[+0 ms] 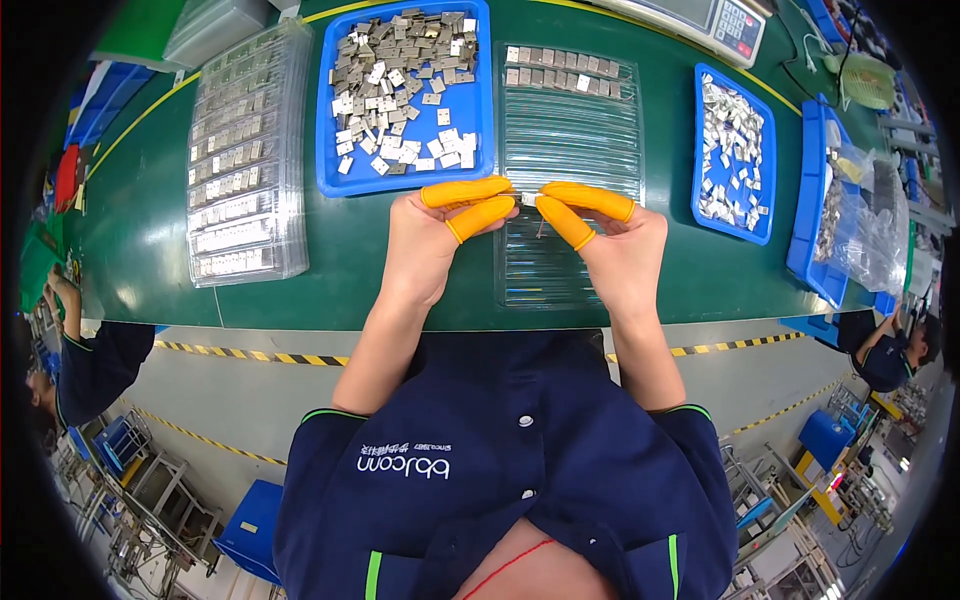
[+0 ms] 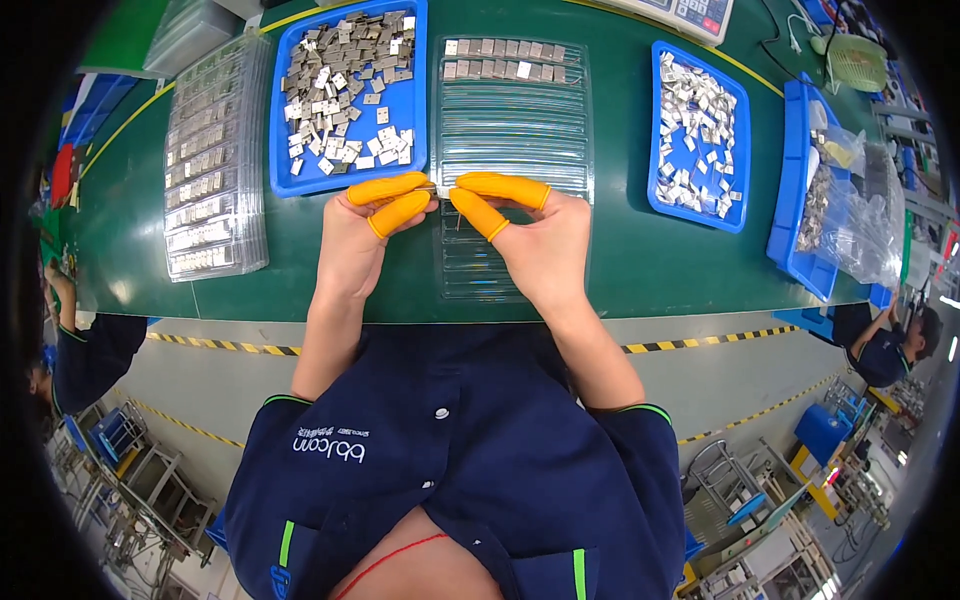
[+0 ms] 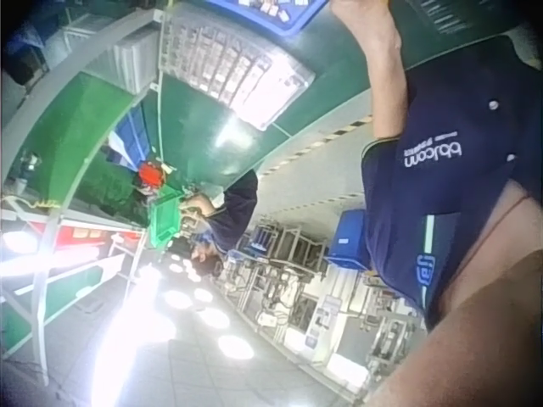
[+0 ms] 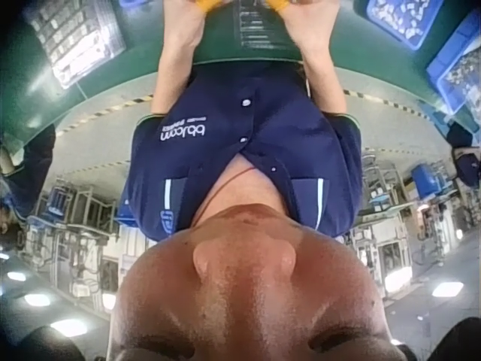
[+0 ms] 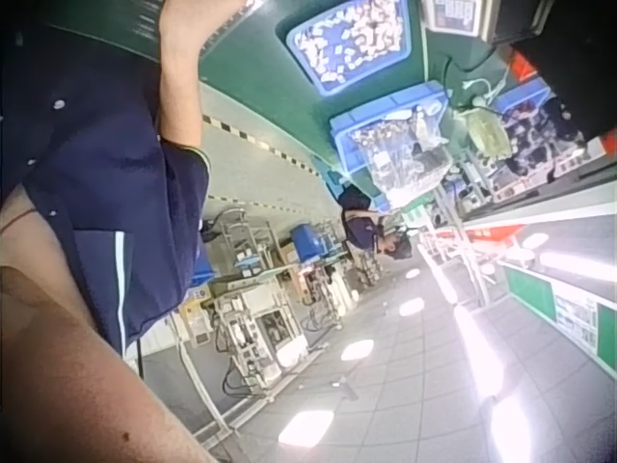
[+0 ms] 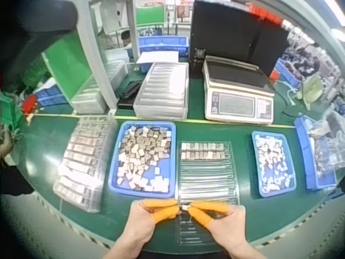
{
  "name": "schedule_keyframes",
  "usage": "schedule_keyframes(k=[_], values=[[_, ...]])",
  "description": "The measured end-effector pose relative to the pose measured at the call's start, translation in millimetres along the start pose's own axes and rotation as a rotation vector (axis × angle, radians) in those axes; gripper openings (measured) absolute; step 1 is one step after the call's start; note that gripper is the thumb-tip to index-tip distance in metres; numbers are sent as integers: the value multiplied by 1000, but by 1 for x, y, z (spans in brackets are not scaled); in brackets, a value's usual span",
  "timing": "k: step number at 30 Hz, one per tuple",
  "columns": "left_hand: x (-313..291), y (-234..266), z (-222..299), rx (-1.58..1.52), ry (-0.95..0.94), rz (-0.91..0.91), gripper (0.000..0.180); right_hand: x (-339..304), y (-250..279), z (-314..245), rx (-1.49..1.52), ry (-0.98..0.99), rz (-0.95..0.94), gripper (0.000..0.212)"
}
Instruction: The person sorts small metal components from a blue tray into a green ridged tray by hand, wearing yellow finger cots.
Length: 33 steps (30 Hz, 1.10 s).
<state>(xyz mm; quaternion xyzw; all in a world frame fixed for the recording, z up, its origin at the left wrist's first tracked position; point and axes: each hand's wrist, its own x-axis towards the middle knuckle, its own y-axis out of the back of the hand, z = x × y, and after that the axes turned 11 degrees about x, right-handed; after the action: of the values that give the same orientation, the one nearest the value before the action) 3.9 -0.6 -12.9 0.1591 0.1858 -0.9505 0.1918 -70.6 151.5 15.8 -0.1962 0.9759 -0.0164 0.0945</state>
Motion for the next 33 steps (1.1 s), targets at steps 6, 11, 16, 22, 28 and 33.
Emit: schedule_keyframes(k=[6,11,16,22,28,33], values=[[-6,-1,11,283,-133,17,23,5,9,-15,-53,-62,-140,21],[-7,1,17,197,-25,-115,23,11,15,-8,228,-284,-314,20],[-8,0,17,45,69,-269,23,13,20,3,337,-317,-392,18],[1,-3,8,-18,46,-205,30,12,12,3,249,-168,-287,15],[12,7,-1,-175,68,-231,32,23,0,2,174,-80,-251,13],[12,3,3,110,-143,38,36,58,0,-3,-406,411,-181,12]])
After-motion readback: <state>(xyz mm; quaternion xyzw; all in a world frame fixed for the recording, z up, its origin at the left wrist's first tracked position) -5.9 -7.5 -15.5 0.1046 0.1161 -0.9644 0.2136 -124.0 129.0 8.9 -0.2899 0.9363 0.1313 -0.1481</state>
